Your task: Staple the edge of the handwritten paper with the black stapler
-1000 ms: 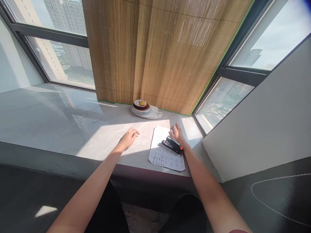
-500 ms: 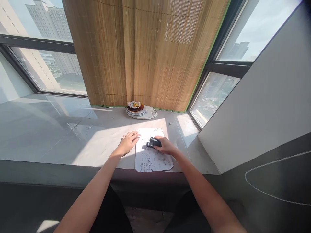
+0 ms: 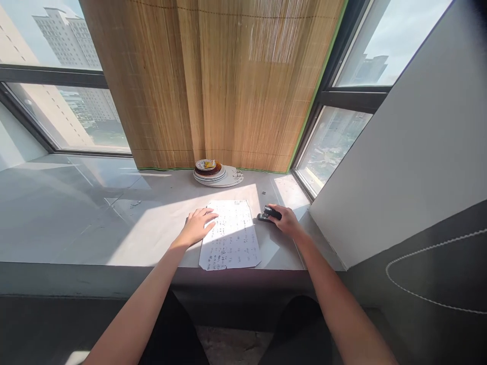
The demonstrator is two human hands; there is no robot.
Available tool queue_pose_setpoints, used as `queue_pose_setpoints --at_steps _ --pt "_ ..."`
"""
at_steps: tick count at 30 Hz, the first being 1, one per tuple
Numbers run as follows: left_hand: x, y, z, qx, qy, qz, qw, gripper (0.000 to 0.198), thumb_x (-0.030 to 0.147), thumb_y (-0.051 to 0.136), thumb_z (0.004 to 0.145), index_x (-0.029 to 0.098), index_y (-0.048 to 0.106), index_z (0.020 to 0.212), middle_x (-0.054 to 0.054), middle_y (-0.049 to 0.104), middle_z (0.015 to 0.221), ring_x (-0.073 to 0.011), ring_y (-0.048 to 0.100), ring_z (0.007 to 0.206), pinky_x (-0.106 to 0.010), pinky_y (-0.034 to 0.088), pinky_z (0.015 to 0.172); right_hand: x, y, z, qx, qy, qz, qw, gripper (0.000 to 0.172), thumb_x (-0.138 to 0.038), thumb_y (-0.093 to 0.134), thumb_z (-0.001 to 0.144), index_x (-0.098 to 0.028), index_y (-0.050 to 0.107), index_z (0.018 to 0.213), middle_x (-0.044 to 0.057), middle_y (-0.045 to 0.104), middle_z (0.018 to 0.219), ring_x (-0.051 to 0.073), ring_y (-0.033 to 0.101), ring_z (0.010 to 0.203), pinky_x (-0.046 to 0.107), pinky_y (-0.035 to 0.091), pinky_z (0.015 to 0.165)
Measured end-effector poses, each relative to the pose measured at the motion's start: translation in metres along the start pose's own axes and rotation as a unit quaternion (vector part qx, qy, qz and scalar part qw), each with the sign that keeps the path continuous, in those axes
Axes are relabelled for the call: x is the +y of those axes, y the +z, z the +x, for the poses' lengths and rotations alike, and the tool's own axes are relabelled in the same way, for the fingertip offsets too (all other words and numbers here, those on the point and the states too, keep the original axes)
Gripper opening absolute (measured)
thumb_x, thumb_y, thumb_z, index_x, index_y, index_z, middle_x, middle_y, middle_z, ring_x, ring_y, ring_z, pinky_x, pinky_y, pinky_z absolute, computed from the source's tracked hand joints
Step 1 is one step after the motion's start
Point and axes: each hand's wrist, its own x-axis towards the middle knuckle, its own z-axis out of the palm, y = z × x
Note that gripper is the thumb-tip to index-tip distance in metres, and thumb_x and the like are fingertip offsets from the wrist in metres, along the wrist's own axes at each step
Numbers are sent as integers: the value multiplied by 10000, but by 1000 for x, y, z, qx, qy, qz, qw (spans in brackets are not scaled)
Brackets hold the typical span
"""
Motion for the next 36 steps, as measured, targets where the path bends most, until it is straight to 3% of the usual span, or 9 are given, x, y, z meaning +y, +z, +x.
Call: queue_pose_setpoints --at_steps 4,8,13,15,19,24,28,36 --pt "3 -1 0 3 5 -10 1000 399 358 585 1054 324 804 1385 -68 653 1586 -357 534 1503 -565 384 1298 -11 20 22 -40 -44 -2 998 445 -261 756 902 -277 799 1345 103 810 1351 377 756 1279 566 582 1146" --pt "4 -3 -5 5 9 -25 1000 379 386 616 1035 334 818 1352 -71 667 1560 -370 548 1486 -587 386 1296 -19 35 39 -7 -73 -33 997 433 -263 720 941 -251 778 1370 110 819 1233 355 733 1214 561 549 1124" --pt "17 -9 -6 45 -4 -18 999 373 409 682 996 320 817 1332 -89 638 1578 -385 547 1491 -590 383 1315 -14 31 35 18 -92 -45 995 454 -320 716 978 -252 751 1426 106 785 1171 343 663 1121 554 524 1067" --pt "30 -11 4 32 16 -22 999 333 403 671 1007 305 828 1284 -91 656 1561 -375 562 1479 -576 391 1318 -12 29 34 15 -95 -33 995 446 -315 714 984 -260 753 1425 104 779 1185 339 654 1115 552 517 1063" --pt "56 -7 50 -64 111 -76 989 352 393 641 1024 300 825 1310 -62 641 1620 -358 560 1509 -544 398 1330 -13 27 36 12 -95 -24 995 390 -289 718 989 -271 788 1371 98 783 1145 328 653 1062 538 526 1025" --pt "57 14 102 -146 221 -100 959 468 369 711 992 386 769 1456 -31 510 1752 -359 415 1656 -606 236 1399 -12 27 38 20 -104 -16 994 370 -280 712 1004 -272 800 1364 96 776 1113 312 664 1028 525 538 1011" --pt "58 30 107 -156 214 -94 960 505 357 641 1043 409 706 1541 -6 471 1780 -337 347 1696 -616 97 1421 -11 25 37 24 -103 -7 994 381 -282 718 1011 -302 801 1382 81 765 1101 295 670 1010 504 554 1002" --pt "68 37 106 -129 223 -139 956 447 472 750 989 420 786 1431 -13 453 1788 -403 310 1699 -661 116 1404 -14 31 39 23 -119 -57 991 424 -259 682 1059 -358 766 1462 82 738 1160 293 641 1049 499 546 1018"
